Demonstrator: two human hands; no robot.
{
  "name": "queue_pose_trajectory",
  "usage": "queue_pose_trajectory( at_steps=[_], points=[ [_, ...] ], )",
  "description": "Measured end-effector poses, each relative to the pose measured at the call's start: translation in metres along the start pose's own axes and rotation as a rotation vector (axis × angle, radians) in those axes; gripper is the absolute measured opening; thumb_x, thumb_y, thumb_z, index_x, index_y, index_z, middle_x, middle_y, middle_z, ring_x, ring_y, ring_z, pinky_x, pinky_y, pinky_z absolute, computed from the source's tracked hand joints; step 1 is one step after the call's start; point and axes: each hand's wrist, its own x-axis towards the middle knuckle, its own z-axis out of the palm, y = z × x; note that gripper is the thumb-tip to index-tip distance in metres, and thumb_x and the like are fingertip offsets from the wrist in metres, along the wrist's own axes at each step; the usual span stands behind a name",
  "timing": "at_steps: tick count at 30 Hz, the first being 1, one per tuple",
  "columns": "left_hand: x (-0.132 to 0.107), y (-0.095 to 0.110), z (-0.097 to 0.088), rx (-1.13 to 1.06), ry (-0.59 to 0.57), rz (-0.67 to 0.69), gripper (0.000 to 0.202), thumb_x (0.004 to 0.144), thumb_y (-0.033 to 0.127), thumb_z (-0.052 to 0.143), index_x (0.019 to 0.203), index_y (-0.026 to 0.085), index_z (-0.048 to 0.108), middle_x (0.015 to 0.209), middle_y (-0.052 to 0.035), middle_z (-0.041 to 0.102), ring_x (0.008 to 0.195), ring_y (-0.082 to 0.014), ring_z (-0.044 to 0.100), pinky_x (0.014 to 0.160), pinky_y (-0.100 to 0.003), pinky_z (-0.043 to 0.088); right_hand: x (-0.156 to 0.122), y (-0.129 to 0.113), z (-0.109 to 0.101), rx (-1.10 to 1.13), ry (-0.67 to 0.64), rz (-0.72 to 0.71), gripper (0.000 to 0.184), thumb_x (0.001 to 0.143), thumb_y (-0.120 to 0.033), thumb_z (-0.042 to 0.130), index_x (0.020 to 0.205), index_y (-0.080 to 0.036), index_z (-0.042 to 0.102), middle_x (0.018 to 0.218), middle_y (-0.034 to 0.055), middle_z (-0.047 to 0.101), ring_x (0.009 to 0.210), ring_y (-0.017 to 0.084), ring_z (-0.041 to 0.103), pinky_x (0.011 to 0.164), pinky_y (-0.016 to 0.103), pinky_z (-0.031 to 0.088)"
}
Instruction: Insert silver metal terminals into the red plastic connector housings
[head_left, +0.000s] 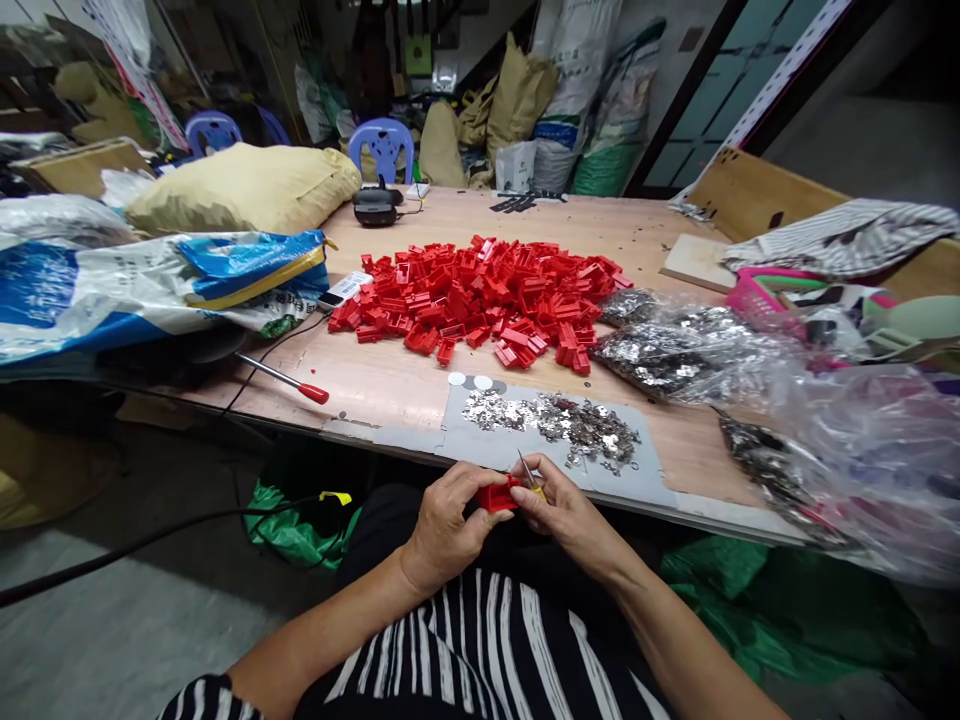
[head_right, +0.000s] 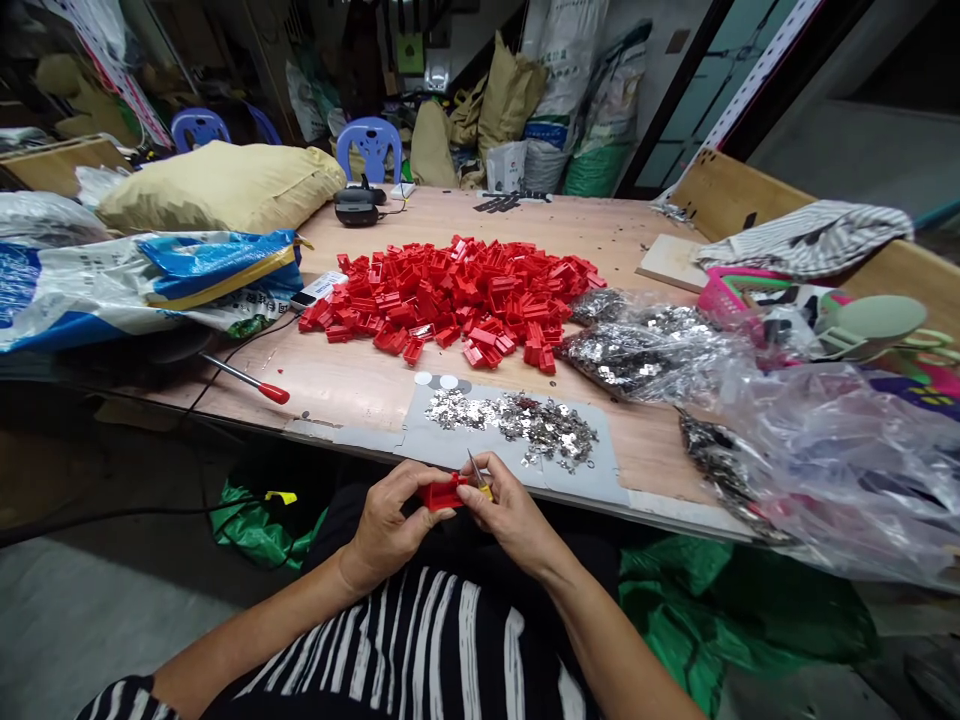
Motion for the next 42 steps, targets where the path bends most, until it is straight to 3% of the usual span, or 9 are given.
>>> queue_pose_trajectory(
  at_steps=[7,12,15,18,21,24,29,36,42],
  points=[
    [0.001,-0.007,-0.007,-0.08,0.025,-0.066,0.027,0.072,0.022,0.074,0.099,0.025,0.073,0.092,-0.0072,0.071,0.087,-0.0225,0.062,0.082,-0.033,0.047,0.004,0.003,0.004,-0.006,0.025,-0.004,0.042,0.079,-0.057,0.063,0.094,-0.023,0.045,0.071,-0.0057,0.039,0.053,0.007,0.027,0.046,0.021,0.02],
    [0.004,-0.013,-0.015,-0.099,-0.011,-0.045,0.024,0.071,0.023,0.075,0.096,0.023,0.072,0.09,-0.0066,0.07,0.083,-0.0203,0.063,0.078,-0.03,0.048,0.007,0.0,0.005,0.166,-0.089,0.081,0.044,0.076,-0.056,0.067,0.095,-0.024,0.043,0.063,-0.0085,0.033,0.049,0.007,0.023,0.045,0.021,0.016],
    [0.008,-0.019,-0.018,-0.258,0.006,-0.159,0.025,0.07,0.024,0.077,0.093,0.021,0.07,0.088,-0.0045,0.068,0.078,-0.0175,0.063,0.071,-0.027,0.05,0.013,-0.008,0.004,0.165,-0.153,0.103,0.044,0.076,-0.056,0.066,0.099,-0.024,0.044,0.057,-0.0099,0.032,0.046,0.007,0.022,0.044,0.021,0.015],
    [0.012,-0.024,-0.02,-0.396,0.113,-0.306,0.027,0.07,0.025,0.076,0.095,0.021,0.068,0.09,-0.0026,0.068,0.074,-0.0147,0.063,0.066,-0.024,0.051,0.029,-0.02,-0.002,-0.1,-0.126,0.034,0.037,0.083,-0.052,0.06,0.104,-0.023,0.05,0.064,-0.0061,0.046,0.047,0.008,0.033,0.045,0.021,0.024],
    [0.015,-0.028,-0.024,-0.399,0.246,-0.345,0.03,0.072,0.025,0.075,0.101,0.02,0.067,0.097,-0.0028,0.069,0.086,-0.0155,0.064,0.08,-0.025,0.051,0.049,-0.027,-0.01,-0.602,0.116,-0.17,0.018,0.087,-0.037,0.056,0.097,-0.022,0.058,0.086,0.0023,0.062,0.068,0.014,0.053,0.061,0.027,0.039],
    [0.016,-0.03,-0.029,-0.338,0.282,-0.32,0.035,0.075,0.026,0.072,0.109,0.021,0.066,0.105,-0.004,0.067,0.097,-0.0169,0.063,0.092,-0.028,0.047,0.066,-0.026,-0.015,-1.015,0.261,-0.272,0.009,0.087,-0.022,0.054,0.093,-0.021,0.06,0.094,0.0058,0.066,0.086,0.021,0.059,0.076,0.032,0.041],
    [0.016,-0.033,-0.033,-0.219,0.286,-0.251,0.04,0.078,0.027,0.069,0.117,0.024,0.064,0.114,-0.0047,0.062,0.106,-0.0186,0.059,0.097,-0.029,0.044,0.08,-0.023,-0.011,-1.266,0.294,-0.261,0.013,0.09,-0.023,0.053,0.1,-0.02,0.06,0.101,0.0085,0.065,0.09,0.023,0.061,0.076,0.032,0.043],
    [0.017,-0.038,-0.031,-0.155,0.254,-0.186,0.042,0.08,0.026,0.068,0.121,0.026,0.062,0.116,-0.0051,0.061,0.107,-0.0196,0.058,0.096,-0.031,0.044,0.084,-0.024,-0.01,-1.243,0.284,-0.263,0.005,0.086,-0.02,0.053,0.085,-0.021,0.058,0.09,0.0041,0.064,0.081,0.019,0.059,0.07,0.028,0.041],
    [0.021,-0.034,-0.024,-0.444,0.282,-0.304,0.042,0.075,0.023,0.072,0.115,0.022,0.057,0.102,-0.0029,0.065,0.09,-0.015,0.062,0.087,-0.029,0.048,0.067,-0.033,-0.007,-0.913,0.181,-0.346,0.004,0.088,-0.024,0.052,0.087,-0.022,0.056,0.077,-0.0008,0.065,0.066,0.015,0.058,0.063,0.025,0.041]
  ],
)
